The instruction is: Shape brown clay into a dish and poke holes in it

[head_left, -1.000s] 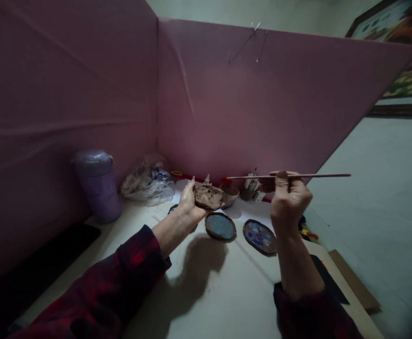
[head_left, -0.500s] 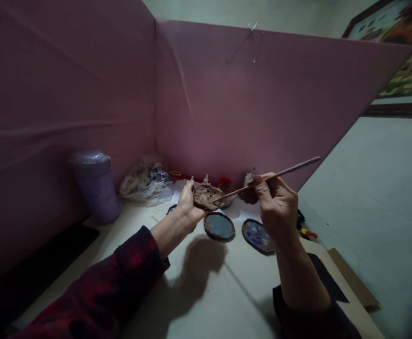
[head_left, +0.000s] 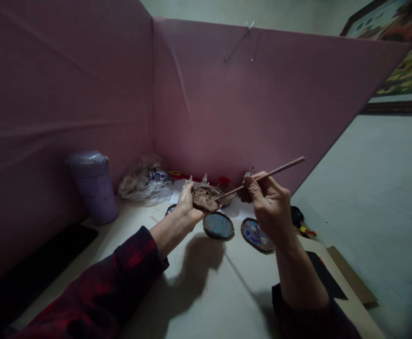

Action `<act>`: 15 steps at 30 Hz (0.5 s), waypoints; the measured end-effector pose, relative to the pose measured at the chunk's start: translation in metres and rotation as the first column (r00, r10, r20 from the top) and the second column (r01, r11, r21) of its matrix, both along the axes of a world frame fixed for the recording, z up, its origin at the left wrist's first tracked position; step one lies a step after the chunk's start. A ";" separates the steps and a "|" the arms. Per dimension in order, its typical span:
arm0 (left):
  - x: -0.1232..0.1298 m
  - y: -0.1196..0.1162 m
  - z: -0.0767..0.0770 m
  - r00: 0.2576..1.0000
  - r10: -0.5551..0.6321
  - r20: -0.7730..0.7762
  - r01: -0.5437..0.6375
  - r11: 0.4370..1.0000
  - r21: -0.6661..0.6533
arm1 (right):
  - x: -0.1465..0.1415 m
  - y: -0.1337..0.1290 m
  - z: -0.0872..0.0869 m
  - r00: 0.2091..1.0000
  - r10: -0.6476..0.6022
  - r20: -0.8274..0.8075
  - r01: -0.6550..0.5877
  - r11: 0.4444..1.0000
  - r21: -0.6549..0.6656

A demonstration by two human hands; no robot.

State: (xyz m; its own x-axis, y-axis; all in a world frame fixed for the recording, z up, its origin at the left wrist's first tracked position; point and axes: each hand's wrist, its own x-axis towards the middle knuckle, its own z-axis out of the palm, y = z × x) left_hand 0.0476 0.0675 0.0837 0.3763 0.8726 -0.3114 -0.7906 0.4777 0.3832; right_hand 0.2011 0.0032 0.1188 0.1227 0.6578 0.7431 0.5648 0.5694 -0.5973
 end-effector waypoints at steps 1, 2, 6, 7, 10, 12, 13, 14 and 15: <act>0.000 0.001 -0.001 1.000 0.013 -0.018 -0.013 1.000 0.001 | 0.001 0.001 0.000 1.000 0.001 0.019 -0.001 1.000 -0.017; 0.000 0.001 -0.001 0.998 0.032 -0.046 -0.032 0.999 0.001 | 0.002 0.001 0.000 0.999 -0.010 0.036 0.010 1.000 -0.021; 0.002 -0.002 0.003 0.996 0.059 -0.068 -0.060 0.998 -0.026 | 0.007 0.000 0.002 0.989 -0.071 0.129 0.074 0.997 -0.018; 0.002 -0.003 0.004 0.996 0.059 -0.065 -0.061 0.998 -0.032 | 0.007 -0.001 0.003 0.986 -0.076 0.147 0.079 0.997 -0.013; 0.002 -0.005 0.007 0.998 0.040 -0.056 -0.042 0.999 -0.033 | 0.007 -0.005 0.004 0.983 -0.128 0.131 0.121 0.991 0.058; 0.002 -0.006 0.007 0.998 0.035 -0.060 -0.037 0.999 -0.038 | 0.006 -0.011 0.006 0.984 -0.172 0.054 0.164 0.979 0.121; 0.002 -0.005 0.006 0.997 0.039 -0.062 -0.041 0.998 -0.040 | 0.004 -0.013 0.007 0.984 -0.177 0.006 0.174 0.974 0.144; 0.002 -0.005 0.006 0.997 0.044 -0.062 -0.047 0.998 -0.041 | 0.003 -0.016 0.008 0.985 -0.166 -0.040 0.171 0.972 0.160; 0.002 -0.005 0.006 0.997 0.047 -0.061 -0.049 0.998 -0.042 | 0.001 -0.018 0.009 0.986 -0.147 -0.078 0.158 0.973 0.166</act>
State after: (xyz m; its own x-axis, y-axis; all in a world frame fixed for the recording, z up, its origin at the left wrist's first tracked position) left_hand 0.0493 0.0622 0.0896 0.3138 0.8743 -0.3704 -0.7892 0.4570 0.4102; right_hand 0.2023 -0.0150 0.1276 0.2634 0.4912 0.8302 0.6163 0.5764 -0.5366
